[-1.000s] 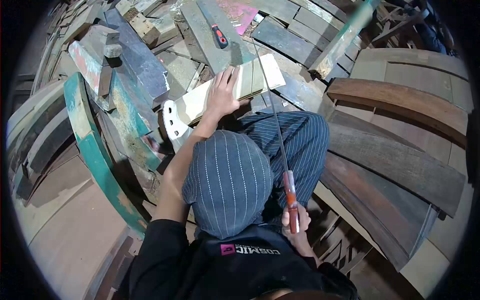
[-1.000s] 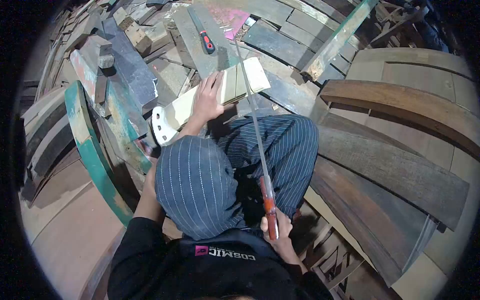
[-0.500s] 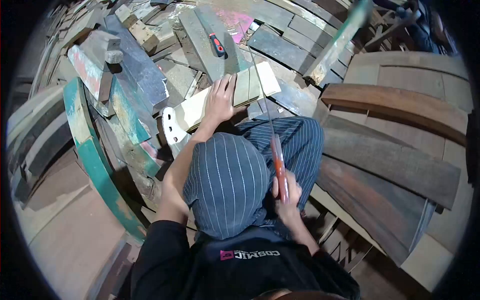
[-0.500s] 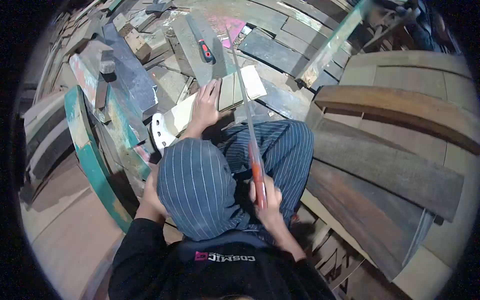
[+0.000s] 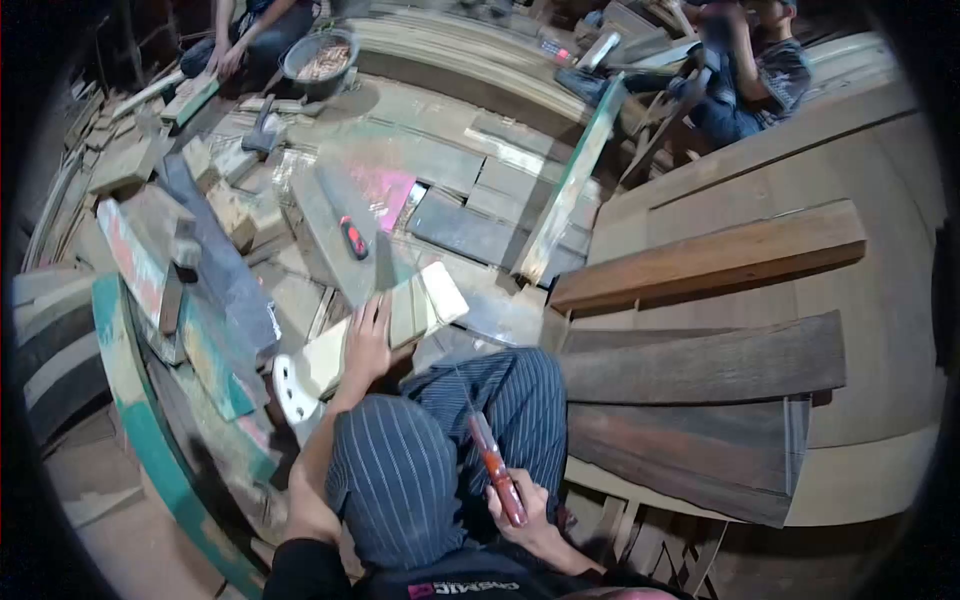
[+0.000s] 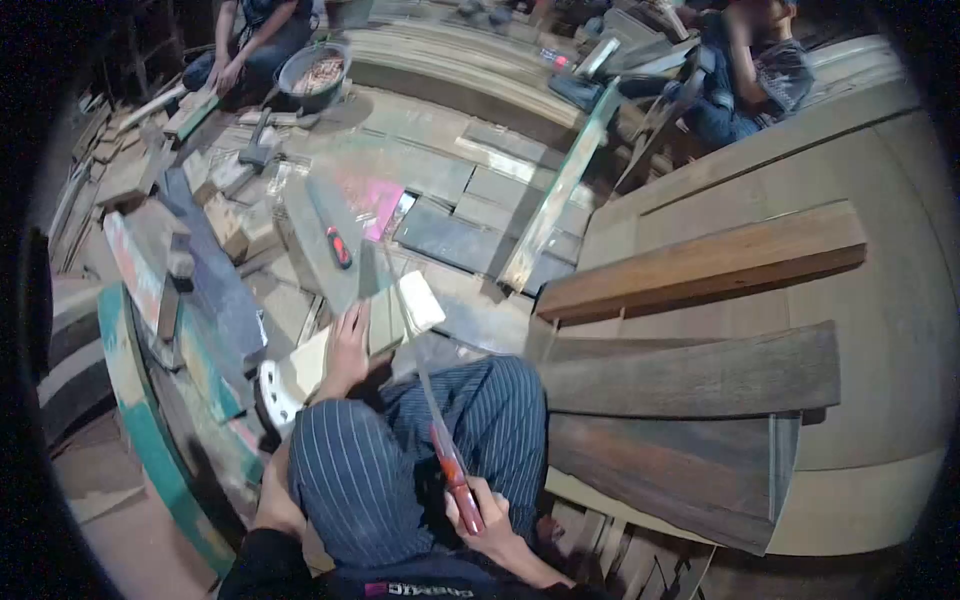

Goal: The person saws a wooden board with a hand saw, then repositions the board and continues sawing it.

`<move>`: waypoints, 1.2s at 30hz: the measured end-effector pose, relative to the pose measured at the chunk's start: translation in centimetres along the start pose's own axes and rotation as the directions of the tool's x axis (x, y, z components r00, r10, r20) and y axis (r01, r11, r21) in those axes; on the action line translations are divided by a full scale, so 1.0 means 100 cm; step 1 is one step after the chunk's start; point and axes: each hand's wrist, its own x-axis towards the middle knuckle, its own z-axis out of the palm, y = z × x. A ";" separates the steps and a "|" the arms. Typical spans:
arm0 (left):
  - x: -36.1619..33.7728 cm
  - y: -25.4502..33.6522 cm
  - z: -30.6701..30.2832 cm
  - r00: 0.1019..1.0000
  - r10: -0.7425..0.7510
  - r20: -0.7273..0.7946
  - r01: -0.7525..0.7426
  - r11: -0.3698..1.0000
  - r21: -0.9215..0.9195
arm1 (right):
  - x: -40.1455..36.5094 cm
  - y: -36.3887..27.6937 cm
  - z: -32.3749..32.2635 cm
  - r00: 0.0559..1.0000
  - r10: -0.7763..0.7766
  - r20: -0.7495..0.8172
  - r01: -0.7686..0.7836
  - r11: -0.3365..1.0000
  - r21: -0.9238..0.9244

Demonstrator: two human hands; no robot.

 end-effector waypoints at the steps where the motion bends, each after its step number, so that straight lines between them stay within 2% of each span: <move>1: -0.003 -0.005 0.006 1.000 0.002 -0.011 -0.002 1.000 0.011 | -0.004 0.006 0.002 0.999 -0.026 -0.022 0.025 0.999 -0.035; 3: 0.000 0.001 -0.001 1.000 -0.006 0.013 0.006 1.000 -0.013 | 0.000 0.009 0.004 0.999 -0.038 -0.036 0.037 0.999 -0.027; 5: -0.003 -0.004 0.003 1.000 0.002 0.016 -0.003 1.000 0.008 | 0.000 0.034 0.019 0.986 0.142 0.092 -0.159 0.962 0.221; 6: -0.003 0.002 0.002 0.999 -0.029 0.030 0.028 1.000 0.009 | 0.004 0.043 0.028 0.987 0.121 0.108 -0.132 0.985 0.107; 7: -0.005 0.003 -0.002 0.997 -0.059 0.044 0.059 0.998 0.017 | 0.008 0.050 0.033 0.985 0.118 0.123 -0.139 0.975 0.173; 8: -0.008 -0.011 0.013 1.000 -0.003 0.005 0.003 0.994 0.106 | 0.009 0.056 0.036 0.986 0.113 0.121 -0.134 0.973 0.187; 9: -0.006 -0.001 0.004 0.999 -0.045 0.016 0.044 0.998 0.039 | 0.008 0.061 0.037 0.986 0.110 0.125 -0.133 0.971 0.200; 12: -0.002 0.001 0.001 0.997 -0.071 0.043 0.069 0.997 0.033 | 0.005 0.065 0.043 0.999 -0.017 -0.031 0.021 0.991 0.133; 14: -0.003 0.003 -0.001 0.993 -0.087 0.082 0.084 0.996 0.037 | 0.002 0.072 0.046 0.999 -0.008 -0.033 0.012 0.992 0.126; 18: -0.001 -0.002 0.005 0.999 -0.028 0.026 0.026 0.997 0.076 | 0.001 0.072 0.051 0.997 0.044 -0.070 -0.037 0.995 0.098; 19: -0.004 -0.009 0.011 1.000 0.023 -0.020 -0.022 0.999 0.029 | -0.002 0.074 0.053 0.995 0.075 -0.061 -0.070 0.993 0.091; 21: -0.004 -0.006 0.010 0.999 -0.047 0.004 0.047 0.995 -0.084 | -0.003 0.071 0.060 0.979 0.195 -0.052 -0.182 0.964 0.193; 22: -0.009 -0.011 0.016 1.000 -0.006 -0.007 0.007 1.000 0.020 | 0.009 0.071 0.061 0.988 -0.016 -0.151 0.034 0.992 0.120; 23: -0.005 -0.010 0.014 1.000 -0.029 0.011 0.029 0.999 0.020 | 0.023 0.059 0.063 0.991 0.029 -0.132 -0.017 0.996 0.089; 24: -0.004 -0.003 0.004 0.997 -0.057 0.050 0.058 0.998 -0.017 | 0.031 0.063 0.066 0.995 -0.002 -0.099 0.014 0.992 0.124; 25: -0.001 -0.007 0.008 1.000 -0.003 -0.019 0.003 1.000 -0.004 | 0.057 0.051 0.067 0.989 -0.085 -0.125 0.091 0.995 0.048; 27: 0.001 0.003 -0.005 0.998 -0.044 0.039 0.045 0.999 -0.008 | 0.083 0.042 0.077 0.992 0.041 -0.116 -0.023 0.988 0.156; 29: 0.001 -0.001 -0.001 0.998 -0.041 0.037 0.041 0.999 0.010 | 0.105 0.037 0.084 0.991 0.028 -0.127 -0.010 0.990 0.142; 30: 0.000 -0.005 0.000 1.000 -0.024 0.016 0.024 1.000 0.014 | 0.115 0.031 0.080 0.996 0.063 -0.064 -0.050 0.980 0.193; 32: 0.000 -0.007 0.005 0.999 0.013 -0.031 -0.013 1.000 0.014 | 0.127 0.018 0.075 0.993 0.105 -0.056 -0.094 0.980 0.178; 34: 0.000 -0.004 0.003 1.000 0.017 -0.018 -0.017 1.000 0.026 | 0.128 0.017 0.072 0.990 0.135 -0.042 -0.129 0.985 0.116; 36: 0.000 -0.005 0.002 1.000 0.004 -0.004 -0.004 1.000 0.021 | 0.124 0.020 0.072 0.987 0.156 -0.034 -0.149 0.977 0.150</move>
